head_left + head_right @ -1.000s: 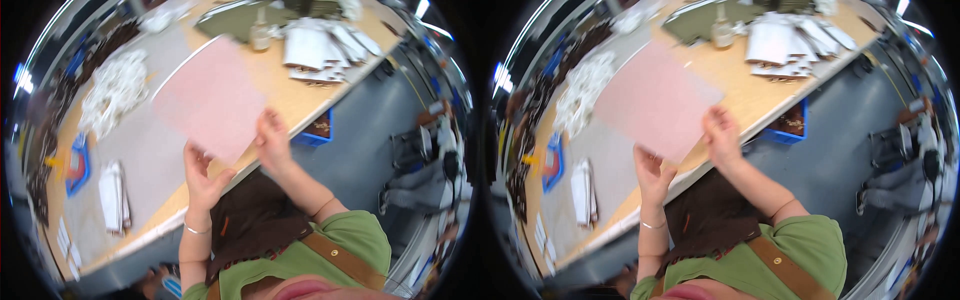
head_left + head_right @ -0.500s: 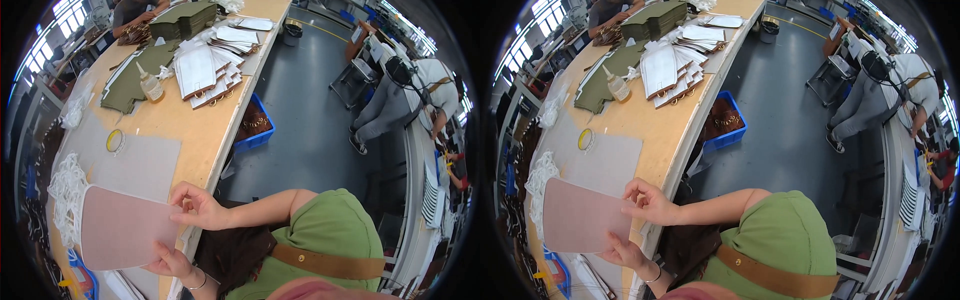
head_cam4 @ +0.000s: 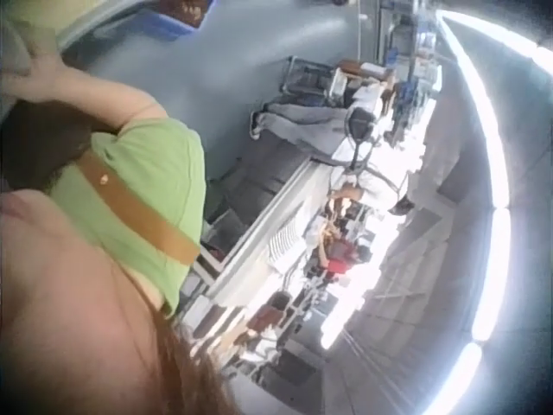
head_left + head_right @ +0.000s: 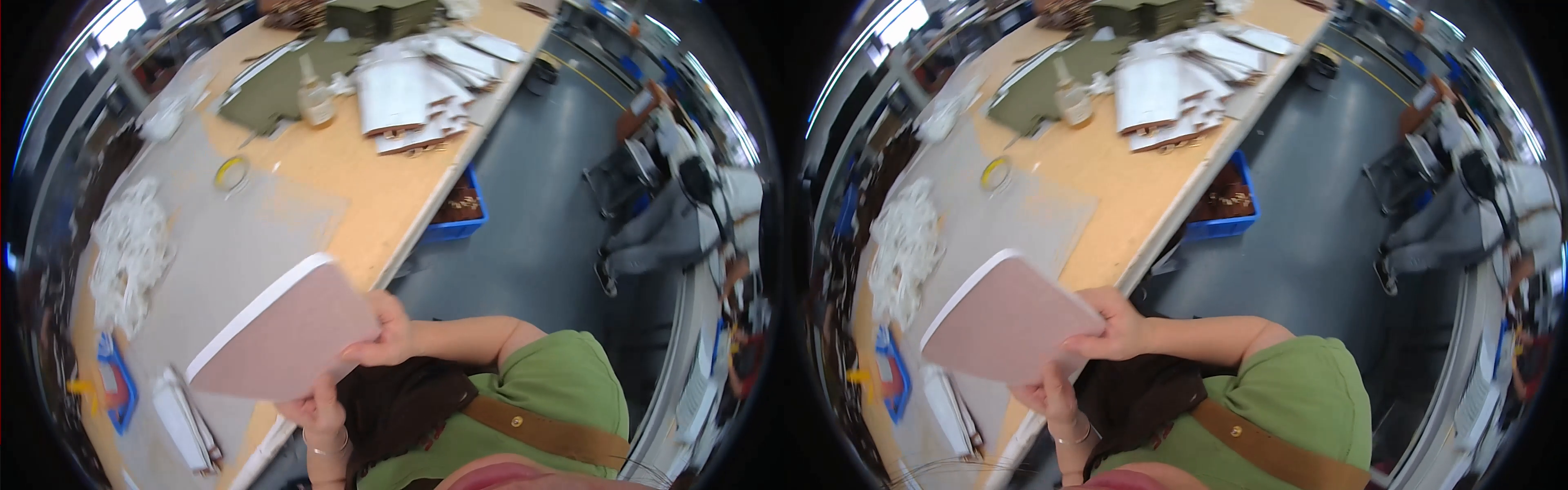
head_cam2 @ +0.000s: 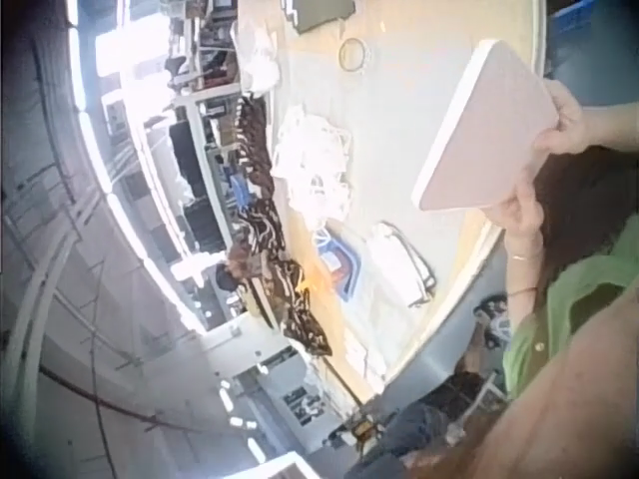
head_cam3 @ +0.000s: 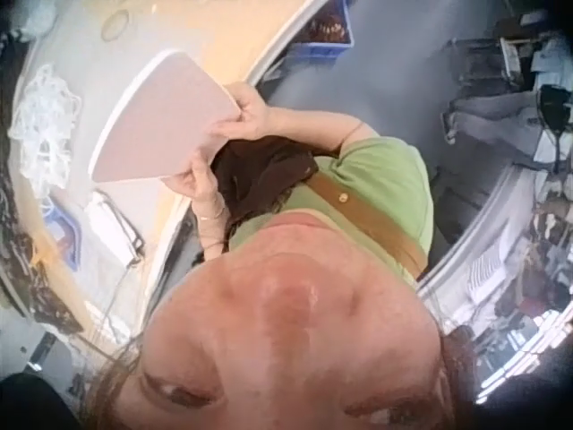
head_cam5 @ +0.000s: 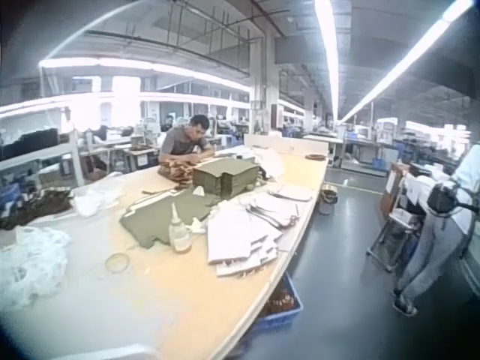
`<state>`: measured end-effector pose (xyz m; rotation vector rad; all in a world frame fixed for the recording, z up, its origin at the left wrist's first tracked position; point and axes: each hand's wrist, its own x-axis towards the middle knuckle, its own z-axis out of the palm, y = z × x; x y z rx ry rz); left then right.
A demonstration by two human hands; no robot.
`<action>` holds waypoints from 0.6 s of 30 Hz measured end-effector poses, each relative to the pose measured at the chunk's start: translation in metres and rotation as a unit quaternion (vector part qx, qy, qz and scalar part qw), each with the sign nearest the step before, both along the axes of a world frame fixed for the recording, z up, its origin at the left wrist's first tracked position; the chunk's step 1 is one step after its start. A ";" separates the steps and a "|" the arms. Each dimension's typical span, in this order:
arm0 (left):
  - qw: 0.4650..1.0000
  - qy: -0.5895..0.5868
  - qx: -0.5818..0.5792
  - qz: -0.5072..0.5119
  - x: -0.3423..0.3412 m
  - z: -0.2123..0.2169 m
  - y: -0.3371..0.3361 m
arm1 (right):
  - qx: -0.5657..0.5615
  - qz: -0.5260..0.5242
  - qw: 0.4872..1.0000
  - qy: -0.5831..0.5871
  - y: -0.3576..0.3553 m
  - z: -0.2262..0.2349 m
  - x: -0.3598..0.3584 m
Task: The worker is assembling leather pouches by applying double-sided adhesive tape and aligning structural components.
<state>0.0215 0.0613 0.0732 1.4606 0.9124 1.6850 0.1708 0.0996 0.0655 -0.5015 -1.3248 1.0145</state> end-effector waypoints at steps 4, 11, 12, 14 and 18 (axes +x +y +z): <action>0.995 0.046 -0.002 -0.091 -0.001 0.013 0.009 | -0.013 -0.019 0.999 -0.033 -0.009 -0.013 0.013; 0.987 0.138 -0.019 -0.080 -0.031 0.037 0.007 | -0.190 0.016 0.978 0.086 0.000 -0.052 0.005; 0.989 0.135 -0.035 -0.052 -0.045 0.039 0.006 | -0.239 0.017 0.957 0.163 0.004 -0.059 0.010; 0.966 0.242 -0.075 0.042 -0.084 0.039 0.010 | -0.273 0.081 0.931 0.228 0.015 -0.058 0.010; 0.762 0.550 -0.139 0.312 -0.191 0.029 0.003 | -0.237 0.249 0.906 0.248 0.044 -0.047 0.031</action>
